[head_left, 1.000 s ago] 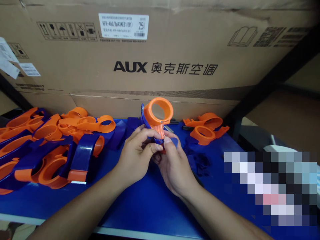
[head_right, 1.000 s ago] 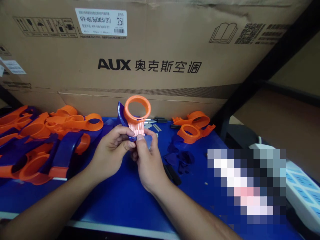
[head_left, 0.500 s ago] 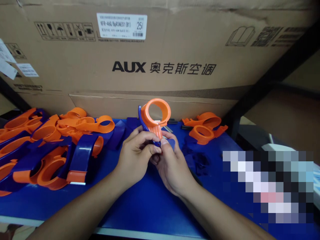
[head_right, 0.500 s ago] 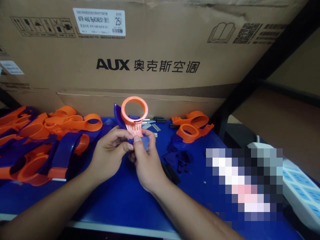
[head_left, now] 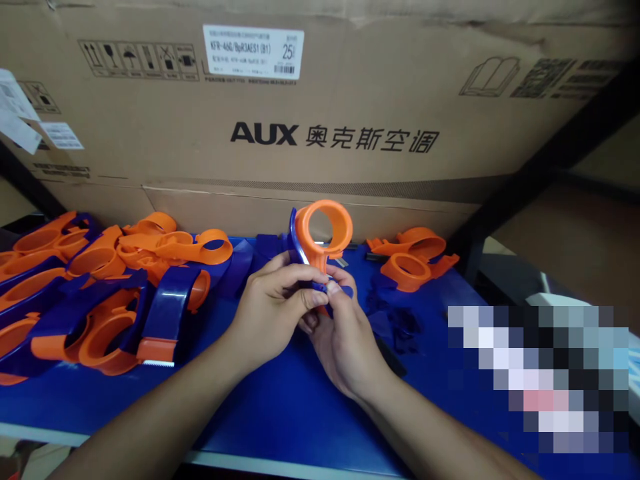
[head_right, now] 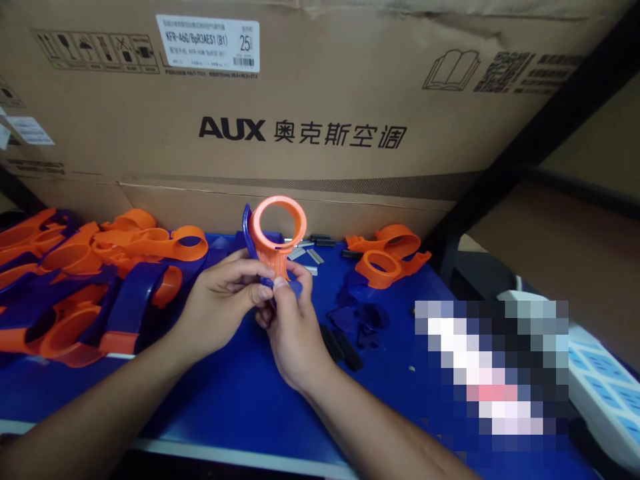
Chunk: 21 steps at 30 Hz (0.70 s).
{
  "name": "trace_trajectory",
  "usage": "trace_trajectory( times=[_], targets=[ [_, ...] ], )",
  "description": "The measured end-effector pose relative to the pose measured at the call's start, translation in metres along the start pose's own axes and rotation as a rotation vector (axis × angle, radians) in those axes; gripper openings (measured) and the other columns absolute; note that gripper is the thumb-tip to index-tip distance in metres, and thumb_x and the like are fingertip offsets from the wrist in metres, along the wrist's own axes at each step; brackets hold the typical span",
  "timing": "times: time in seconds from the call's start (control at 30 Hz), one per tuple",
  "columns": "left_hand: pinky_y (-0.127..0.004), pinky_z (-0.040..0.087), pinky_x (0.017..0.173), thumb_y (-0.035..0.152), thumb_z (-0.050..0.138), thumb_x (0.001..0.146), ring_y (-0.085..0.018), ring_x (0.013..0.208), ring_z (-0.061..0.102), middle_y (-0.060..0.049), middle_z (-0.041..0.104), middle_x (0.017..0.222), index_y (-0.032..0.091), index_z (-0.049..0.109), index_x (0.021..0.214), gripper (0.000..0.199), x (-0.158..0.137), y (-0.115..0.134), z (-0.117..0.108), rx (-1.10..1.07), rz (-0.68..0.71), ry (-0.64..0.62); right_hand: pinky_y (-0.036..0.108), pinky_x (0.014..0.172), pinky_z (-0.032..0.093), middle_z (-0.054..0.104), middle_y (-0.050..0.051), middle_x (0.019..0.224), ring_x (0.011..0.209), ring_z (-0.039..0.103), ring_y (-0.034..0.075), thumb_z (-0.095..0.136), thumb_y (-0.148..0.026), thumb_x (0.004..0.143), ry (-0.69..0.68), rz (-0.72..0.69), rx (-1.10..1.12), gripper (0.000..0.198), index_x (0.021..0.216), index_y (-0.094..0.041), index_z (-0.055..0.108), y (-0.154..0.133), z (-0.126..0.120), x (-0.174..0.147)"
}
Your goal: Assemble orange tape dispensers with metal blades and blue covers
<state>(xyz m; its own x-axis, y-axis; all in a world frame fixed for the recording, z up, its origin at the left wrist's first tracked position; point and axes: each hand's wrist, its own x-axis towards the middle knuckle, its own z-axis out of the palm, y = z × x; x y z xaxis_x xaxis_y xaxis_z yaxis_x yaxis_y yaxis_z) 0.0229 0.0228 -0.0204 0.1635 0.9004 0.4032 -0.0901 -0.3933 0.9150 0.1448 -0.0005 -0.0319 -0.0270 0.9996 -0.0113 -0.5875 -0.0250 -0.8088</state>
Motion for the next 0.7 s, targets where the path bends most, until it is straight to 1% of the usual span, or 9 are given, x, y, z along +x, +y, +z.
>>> trace_trajectory(
  times=[0.1,0.2,0.27,0.37,0.43,0.47,0.57,0.63,0.7],
  targets=[
    [-0.025,0.065,0.073,0.016,0.079,0.086,-0.018,0.095,0.074,-0.003,0.069,0.11,0.028,0.083,0.097,0.017,-0.001,0.002,-0.001,0.002,0.002,0.001,0.026,0.064,0.039,0.058,-0.007,0.082,0.065,0.047,0.011,0.067,-0.046,0.095,-0.015,0.007,0.022,0.029,0.115,-0.033,0.051,-0.001,0.0,-0.002],
    [-0.026,0.065,0.075,0.018,0.079,0.087,-0.017,0.093,0.074,-0.003,0.069,0.111,0.027,0.083,0.097,0.014,-0.002,0.004,0.0,-0.005,0.005,0.01,0.026,0.064,0.039,0.057,-0.007,0.081,0.065,0.046,0.01,0.069,-0.046,0.094,-0.021,0.01,0.045,0.03,0.116,-0.033,0.051,-0.002,0.0,-0.003],
    [-0.025,0.065,0.077,0.02,0.079,0.089,-0.016,0.093,0.073,-0.004,0.07,0.112,0.027,0.083,0.101,0.015,-0.003,0.003,0.0,0.021,0.02,0.004,0.026,0.063,0.039,0.057,-0.007,0.08,0.064,0.046,0.01,0.07,-0.047,0.094,-0.02,0.01,0.046,0.032,0.116,-0.033,0.052,-0.003,0.0,-0.002],
    [-0.025,0.066,0.075,0.025,0.076,0.093,-0.015,0.09,0.073,-0.005,0.069,0.127,0.031,0.081,0.122,0.03,-0.002,0.001,-0.001,0.079,0.055,-0.038,0.025,0.062,0.04,0.056,-0.007,0.078,0.062,0.045,0.01,0.07,-0.05,0.094,-0.009,0.0,0.046,0.032,0.115,-0.032,0.054,-0.003,0.0,0.001],
    [-0.027,0.067,0.071,0.028,0.073,0.095,-0.013,0.083,0.072,-0.007,0.064,0.141,0.034,0.073,0.136,0.042,0.0,-0.001,-0.003,0.085,0.058,-0.085,0.025,0.061,0.04,0.056,-0.007,0.078,0.063,0.046,0.011,0.072,-0.049,0.092,0.0,-0.016,0.056,0.034,0.116,-0.032,0.056,-0.004,-0.001,0.003],
    [-0.028,0.067,0.069,0.029,0.071,0.097,-0.012,0.078,0.072,-0.007,0.062,0.144,0.034,0.07,0.141,0.045,0.0,-0.002,-0.004,0.083,0.053,-0.104,0.025,0.061,0.041,0.057,-0.006,0.08,0.064,0.047,0.011,0.073,-0.048,0.091,0.0,-0.023,0.062,0.035,0.116,-0.031,0.057,-0.004,-0.002,0.004],
    [-0.028,0.065,0.067,0.031,0.066,0.101,-0.011,0.069,0.069,-0.009,0.067,0.135,0.033,0.064,0.147,0.046,0.003,-0.004,-0.006,0.068,0.031,-0.121,0.027,0.061,0.045,0.061,-0.002,0.087,0.069,0.051,0.014,0.073,-0.046,0.09,-0.036,-0.034,0.045,0.033,0.115,-0.028,0.062,-0.009,-0.004,0.005],
    [-0.028,0.063,0.068,0.033,0.063,0.103,-0.011,0.068,0.069,-0.008,0.072,0.12,0.031,0.063,0.147,0.044,0.005,-0.005,-0.006,0.026,0.017,-0.117,0.029,0.061,0.047,0.062,0.0,0.088,0.069,0.051,0.015,0.071,-0.046,0.091,-0.064,-0.045,0.019,0.03,0.112,-0.025,0.065,-0.013,-0.005,0.006],
    [-0.028,0.062,0.069,0.035,0.062,0.104,-0.012,0.068,0.068,-0.005,0.073,0.1,0.028,0.062,0.147,0.043,0.006,-0.005,-0.004,-0.037,-0.008,-0.128,0.03,0.06,0.048,0.063,0.001,0.086,0.068,0.052,0.016,0.07,-0.048,0.09,-0.093,-0.042,0.018,0.031,0.11,-0.024,0.068,-0.017,-0.006,0.006]
  ],
)
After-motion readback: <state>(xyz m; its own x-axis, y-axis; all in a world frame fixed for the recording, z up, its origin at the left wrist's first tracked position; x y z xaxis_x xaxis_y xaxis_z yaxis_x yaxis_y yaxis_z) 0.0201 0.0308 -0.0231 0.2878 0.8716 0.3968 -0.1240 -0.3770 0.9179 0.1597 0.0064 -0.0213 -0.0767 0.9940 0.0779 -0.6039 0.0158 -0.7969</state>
